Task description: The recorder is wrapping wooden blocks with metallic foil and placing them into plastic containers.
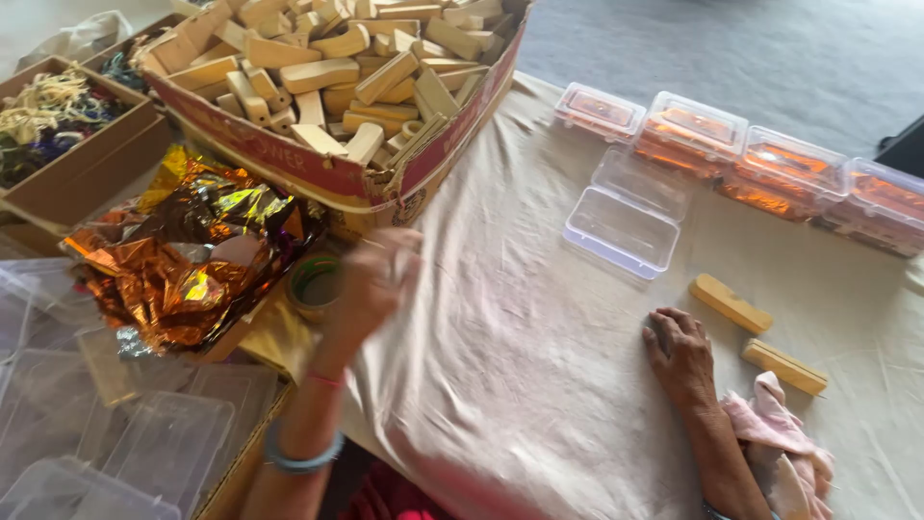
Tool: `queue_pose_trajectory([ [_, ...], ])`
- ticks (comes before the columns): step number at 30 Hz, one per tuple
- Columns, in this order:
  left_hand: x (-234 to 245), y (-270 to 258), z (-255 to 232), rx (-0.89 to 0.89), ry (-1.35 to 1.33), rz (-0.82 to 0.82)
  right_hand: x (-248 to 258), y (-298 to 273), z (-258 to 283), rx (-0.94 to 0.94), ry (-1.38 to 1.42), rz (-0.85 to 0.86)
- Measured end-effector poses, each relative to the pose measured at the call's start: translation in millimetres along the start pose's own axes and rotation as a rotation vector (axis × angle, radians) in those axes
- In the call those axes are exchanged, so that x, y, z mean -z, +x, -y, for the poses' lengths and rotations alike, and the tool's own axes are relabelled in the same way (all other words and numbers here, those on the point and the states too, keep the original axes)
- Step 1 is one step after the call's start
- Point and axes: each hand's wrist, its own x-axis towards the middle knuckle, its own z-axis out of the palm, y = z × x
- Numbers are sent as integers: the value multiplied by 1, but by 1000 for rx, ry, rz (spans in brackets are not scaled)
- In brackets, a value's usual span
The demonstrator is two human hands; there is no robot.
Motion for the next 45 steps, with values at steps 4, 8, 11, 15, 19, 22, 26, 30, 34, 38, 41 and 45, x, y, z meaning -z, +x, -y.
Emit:
queue_pose_trajectory([
  [4, 107, -8, 34, 87, 188, -191, 4, 0, 4, -9, -3, 18],
  [8, 174, -30, 95, 396, 297, -323, 5, 0, 3, -5, -21, 3],
  [11, 200, -46, 128, 481, 445, -282, 2, -1, 5, -14, -26, 7],
  [15, 205, -52, 138, 574, 717, 46, 9, -2, 12, -39, -34, 2],
  [19, 201, -49, 106, 794, 553, 214, 9, -3, 12, -36, -62, 5],
  [22, 205, -68, 122, 768, 611, 289, 9, -3, 11, -36, -47, 2],
  [26, 212, -83, 113, 775, 762, 388, 8, -3, 10, -26, -46, -3],
  [30, 224, -90, 96, 766, 648, 342, 9, -3, 11, -29, -46, -6],
  [34, 231, -99, 97, 837, 390, 304, 9, -2, 11, -25, -44, -3],
  [38, 230, -87, 89, 680, 476, 106, 9, -3, 10, -31, -34, -4],
  [41, 231, -72, 89, 616, 453, -93, 7, -4, 8, -33, -49, 1],
  [45, 230, -51, 91, 313, 469, -353, 6, -4, 7, -48, -54, 11],
])
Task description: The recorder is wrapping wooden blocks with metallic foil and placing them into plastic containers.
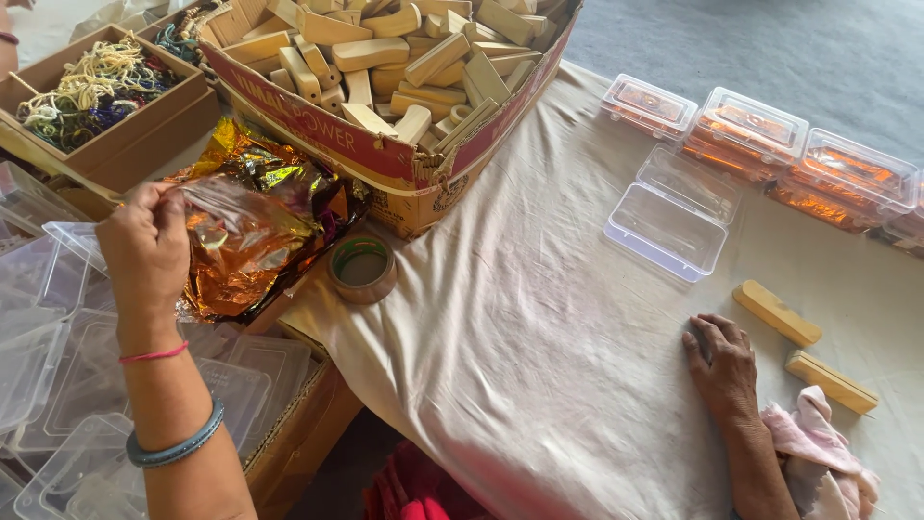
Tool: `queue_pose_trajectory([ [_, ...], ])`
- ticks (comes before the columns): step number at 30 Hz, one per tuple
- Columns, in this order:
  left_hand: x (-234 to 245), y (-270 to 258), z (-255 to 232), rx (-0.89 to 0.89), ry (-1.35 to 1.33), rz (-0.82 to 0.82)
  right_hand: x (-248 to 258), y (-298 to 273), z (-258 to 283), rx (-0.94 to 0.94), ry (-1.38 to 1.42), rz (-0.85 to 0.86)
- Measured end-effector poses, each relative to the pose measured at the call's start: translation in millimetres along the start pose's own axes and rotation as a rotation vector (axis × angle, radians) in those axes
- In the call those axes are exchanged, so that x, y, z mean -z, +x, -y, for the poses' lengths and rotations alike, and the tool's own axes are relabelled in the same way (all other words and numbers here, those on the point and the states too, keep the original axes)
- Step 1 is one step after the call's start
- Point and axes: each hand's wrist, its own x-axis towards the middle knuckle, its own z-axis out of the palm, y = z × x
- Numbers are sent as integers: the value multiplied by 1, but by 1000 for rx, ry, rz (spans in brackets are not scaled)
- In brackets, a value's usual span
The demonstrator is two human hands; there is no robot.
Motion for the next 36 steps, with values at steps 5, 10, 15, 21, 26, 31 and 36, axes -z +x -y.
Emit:
queue_pose_trajectory([
  [5, -11, 10, -47, -212, 149, -18, -4, 0, -5, 0, 3, -4],
  [10, -13, 10, -106, -274, 156, -10, -8, 0, -10, 11, -7, -6],
  [15, -3, 5, -172, -160, -115, 130, -5, 1, -5, 13, 18, -21],
  [21, -82, -49, -266, -327, -758, 688, 1, -2, 2, 13, 68, -59],
  [26, -172, -98, -309, -540, -792, 888, 17, -2, 40, -59, 370, -105],
  [31, -251, -138, -330, -340, -1048, 1211, 9, -6, 50, -170, 930, -21],
  [36, -318, -186, -326, 650, -1914, 1269, -2, -9, 49, -521, 1557, 172],
])
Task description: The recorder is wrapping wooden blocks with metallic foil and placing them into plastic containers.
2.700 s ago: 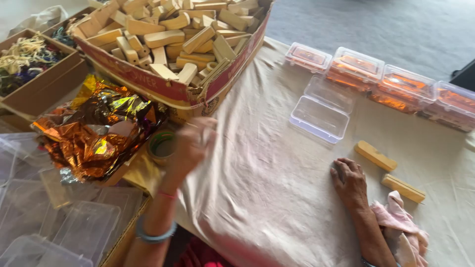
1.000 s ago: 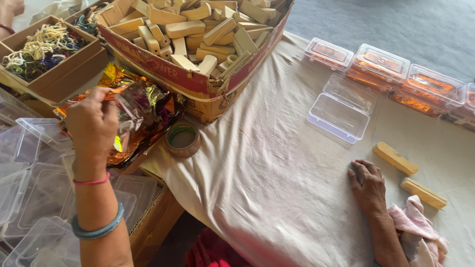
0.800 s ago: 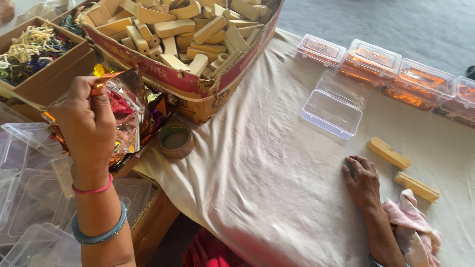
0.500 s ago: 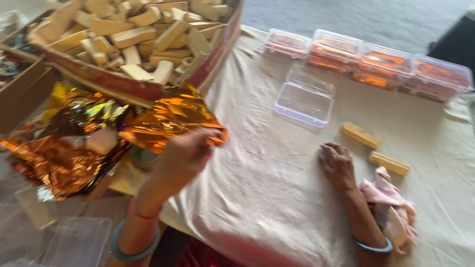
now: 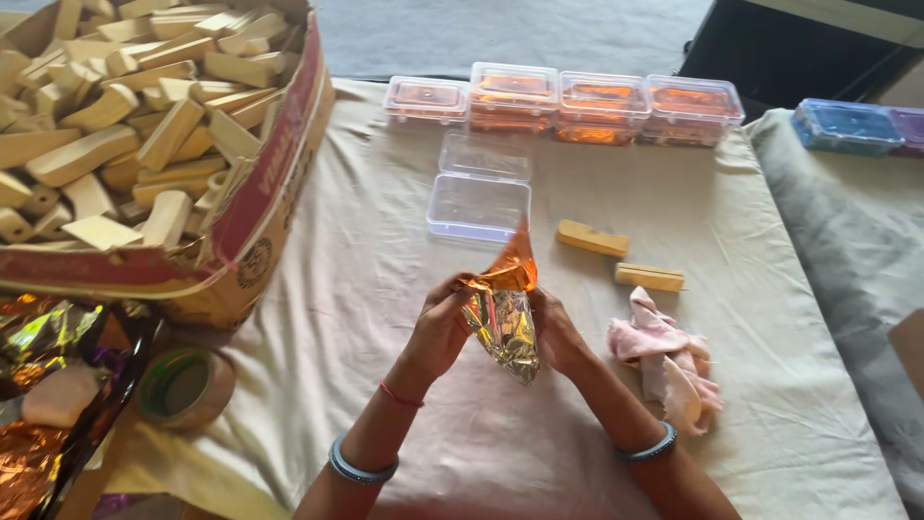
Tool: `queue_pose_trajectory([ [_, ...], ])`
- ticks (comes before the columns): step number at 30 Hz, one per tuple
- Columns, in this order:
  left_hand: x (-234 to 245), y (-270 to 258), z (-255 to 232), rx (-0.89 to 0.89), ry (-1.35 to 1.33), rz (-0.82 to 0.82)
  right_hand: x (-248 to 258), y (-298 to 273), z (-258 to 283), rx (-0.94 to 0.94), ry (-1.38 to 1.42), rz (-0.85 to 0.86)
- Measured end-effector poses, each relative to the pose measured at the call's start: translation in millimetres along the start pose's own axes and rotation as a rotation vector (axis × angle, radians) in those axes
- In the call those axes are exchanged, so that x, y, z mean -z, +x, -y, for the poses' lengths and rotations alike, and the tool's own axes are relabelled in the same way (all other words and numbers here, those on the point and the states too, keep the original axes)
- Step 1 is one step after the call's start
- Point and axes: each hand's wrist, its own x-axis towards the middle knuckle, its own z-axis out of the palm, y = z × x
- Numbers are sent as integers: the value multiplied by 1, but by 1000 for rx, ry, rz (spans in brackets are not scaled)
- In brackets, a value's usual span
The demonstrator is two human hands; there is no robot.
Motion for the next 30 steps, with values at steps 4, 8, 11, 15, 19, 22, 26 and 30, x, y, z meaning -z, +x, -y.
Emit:
queue_pose_trajectory([
  [4, 0, 0, 4, -11, -202, 6, -4, -5, 13, 253, -703, 50],
  [8, 1, -10, -3, 13, -248, -60, 1, 0, 11, -93, 237, 44],
  [11, 5, -18, -8, -8, -281, -44, 1, -2, 13, -35, 258, 110],
  [15, -6, -29, -17, 2, -277, -114, -13, -8, 23, 36, 189, 82],
  [19, 9, -42, -10, 14, -394, -159, -6, 0, 18, 100, 132, -54],
  [22, 14, -50, -8, 5, -410, -174, 3, 1, 20, 202, 132, -64],
  [26, 15, -56, -14, 7, -431, -198, 29, 12, 1, 224, 168, 4],
  [30, 50, -67, -12, -43, -135, -437, 43, 21, -4, 324, 57, -85],
])
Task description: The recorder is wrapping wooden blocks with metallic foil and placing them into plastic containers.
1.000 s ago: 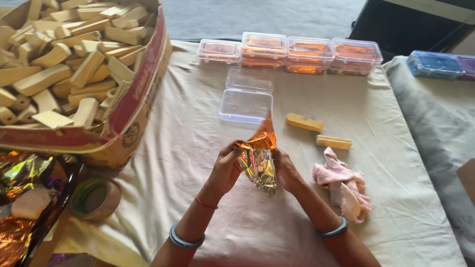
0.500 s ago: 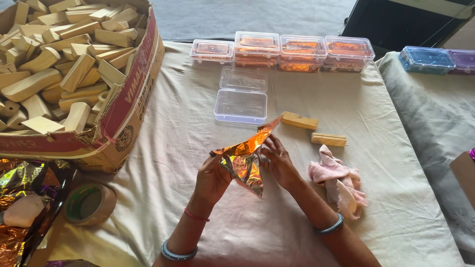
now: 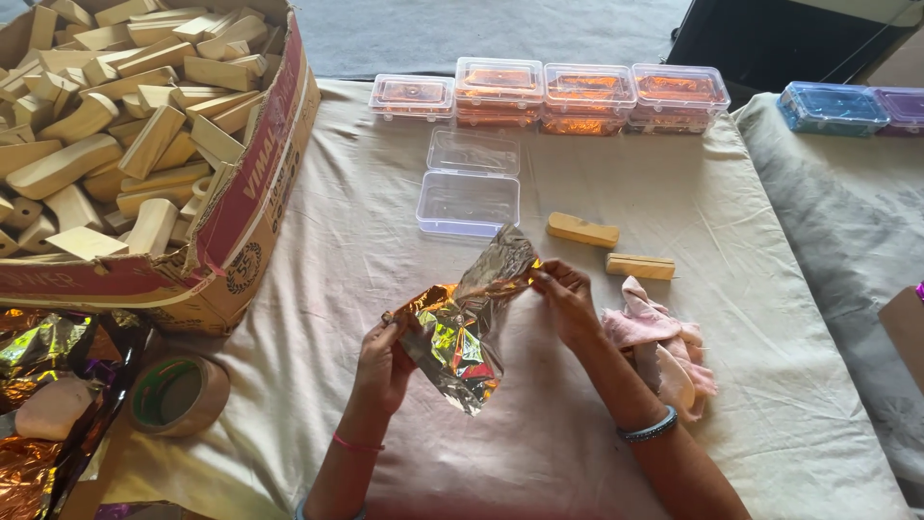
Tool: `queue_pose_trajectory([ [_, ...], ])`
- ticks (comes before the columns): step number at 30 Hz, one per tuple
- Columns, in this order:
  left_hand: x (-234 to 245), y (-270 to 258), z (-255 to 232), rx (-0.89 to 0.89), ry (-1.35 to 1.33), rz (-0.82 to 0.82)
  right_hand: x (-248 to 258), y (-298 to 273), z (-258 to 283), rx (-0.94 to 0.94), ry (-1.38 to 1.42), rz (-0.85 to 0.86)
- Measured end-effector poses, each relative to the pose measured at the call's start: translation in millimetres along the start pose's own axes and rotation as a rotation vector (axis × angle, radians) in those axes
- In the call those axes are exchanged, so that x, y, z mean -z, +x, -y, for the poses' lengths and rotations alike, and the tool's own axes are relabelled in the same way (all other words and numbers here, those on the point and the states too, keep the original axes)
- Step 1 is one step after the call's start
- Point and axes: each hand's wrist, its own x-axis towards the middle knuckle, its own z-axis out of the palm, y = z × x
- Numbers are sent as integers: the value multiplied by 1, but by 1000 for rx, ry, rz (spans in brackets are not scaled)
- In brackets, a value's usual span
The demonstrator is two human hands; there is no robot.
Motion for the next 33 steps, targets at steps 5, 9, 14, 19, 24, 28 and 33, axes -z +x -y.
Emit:
queue_pose_trajectory([
  [5, 3, -24, -26, -73, 555, -119, -20, 7, 34, 6, -240, -49],
  [9, 4, -43, -37, 2, 1134, -163, -36, 18, 43, 149, -705, 34],
  [14, -71, -61, -81, -527, 1773, -224, -51, 42, 38, -13, -1032, 134],
  [19, -86, -21, -72, -767, 1693, 16, -49, 66, 21, 247, -1392, 262],
  [24, -57, 45, -16, -790, 1939, 654, -38, 67, 12, 336, -1459, 334],
  [28, -53, 49, 14, -531, 2088, 671, -23, 51, 39, 574, -1503, 282],
  [33, -41, 49, 44, -554, 2210, 489, 35, 67, 61, 296, -1873, -35],
])
